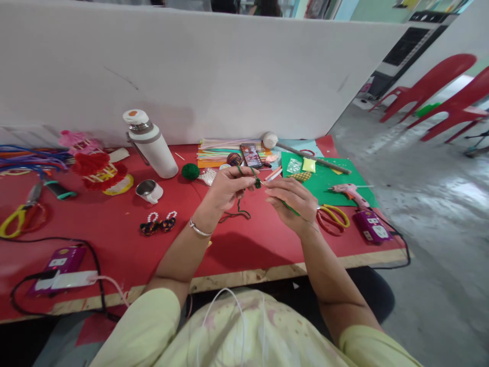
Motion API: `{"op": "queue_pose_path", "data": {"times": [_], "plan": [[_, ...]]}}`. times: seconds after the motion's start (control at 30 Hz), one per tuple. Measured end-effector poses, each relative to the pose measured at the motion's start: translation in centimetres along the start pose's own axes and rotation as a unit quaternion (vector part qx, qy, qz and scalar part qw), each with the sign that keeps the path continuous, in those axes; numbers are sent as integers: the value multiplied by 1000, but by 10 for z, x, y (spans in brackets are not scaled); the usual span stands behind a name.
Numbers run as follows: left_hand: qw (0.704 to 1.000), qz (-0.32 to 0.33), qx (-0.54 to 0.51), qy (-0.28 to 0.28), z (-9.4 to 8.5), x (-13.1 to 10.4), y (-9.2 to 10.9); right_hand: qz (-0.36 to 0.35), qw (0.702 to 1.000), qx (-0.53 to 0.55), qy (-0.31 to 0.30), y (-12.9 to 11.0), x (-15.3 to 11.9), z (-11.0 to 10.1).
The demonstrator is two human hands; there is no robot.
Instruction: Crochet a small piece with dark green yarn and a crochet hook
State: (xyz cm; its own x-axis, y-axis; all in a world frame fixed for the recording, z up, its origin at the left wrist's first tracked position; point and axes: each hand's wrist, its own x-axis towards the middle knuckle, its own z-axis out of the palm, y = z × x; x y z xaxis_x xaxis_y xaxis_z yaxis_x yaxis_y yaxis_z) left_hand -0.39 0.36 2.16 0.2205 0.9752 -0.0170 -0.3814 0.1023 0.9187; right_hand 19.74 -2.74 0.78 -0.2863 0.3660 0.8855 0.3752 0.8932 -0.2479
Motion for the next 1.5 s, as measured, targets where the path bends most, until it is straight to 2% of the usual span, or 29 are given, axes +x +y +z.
{"op": "queue_pose_path", "data": {"times": [0.4,0.67,0.93,1.07,1.13,1.23,1.4,1.5], "plan": [[1000,12,-17,1,-3,1,-7,-25,999,-45,-2,0,-4,2],[1000,16,1,-1,-3,0,-4,-9,1000,-25,-16,-2,-4,-2],[1000,19,21,-2,0,-2,-1,111,989,103,5,-4,0,-6],[999,0,0,-32,3,-4,-4,209,952,207,88,2,-10,12],[999,-2,-2,-35,7,-5,-8,227,944,204,121,3,-15,22],[1000,10,0,-6,13,-5,-14,213,953,158,146,2,-18,34],[986,128,30,100,21,-1,-29,168,970,29,173,-4,-13,49],[980,150,-3,132,24,0,-33,123,973,-46,192,-5,-14,62]]}}
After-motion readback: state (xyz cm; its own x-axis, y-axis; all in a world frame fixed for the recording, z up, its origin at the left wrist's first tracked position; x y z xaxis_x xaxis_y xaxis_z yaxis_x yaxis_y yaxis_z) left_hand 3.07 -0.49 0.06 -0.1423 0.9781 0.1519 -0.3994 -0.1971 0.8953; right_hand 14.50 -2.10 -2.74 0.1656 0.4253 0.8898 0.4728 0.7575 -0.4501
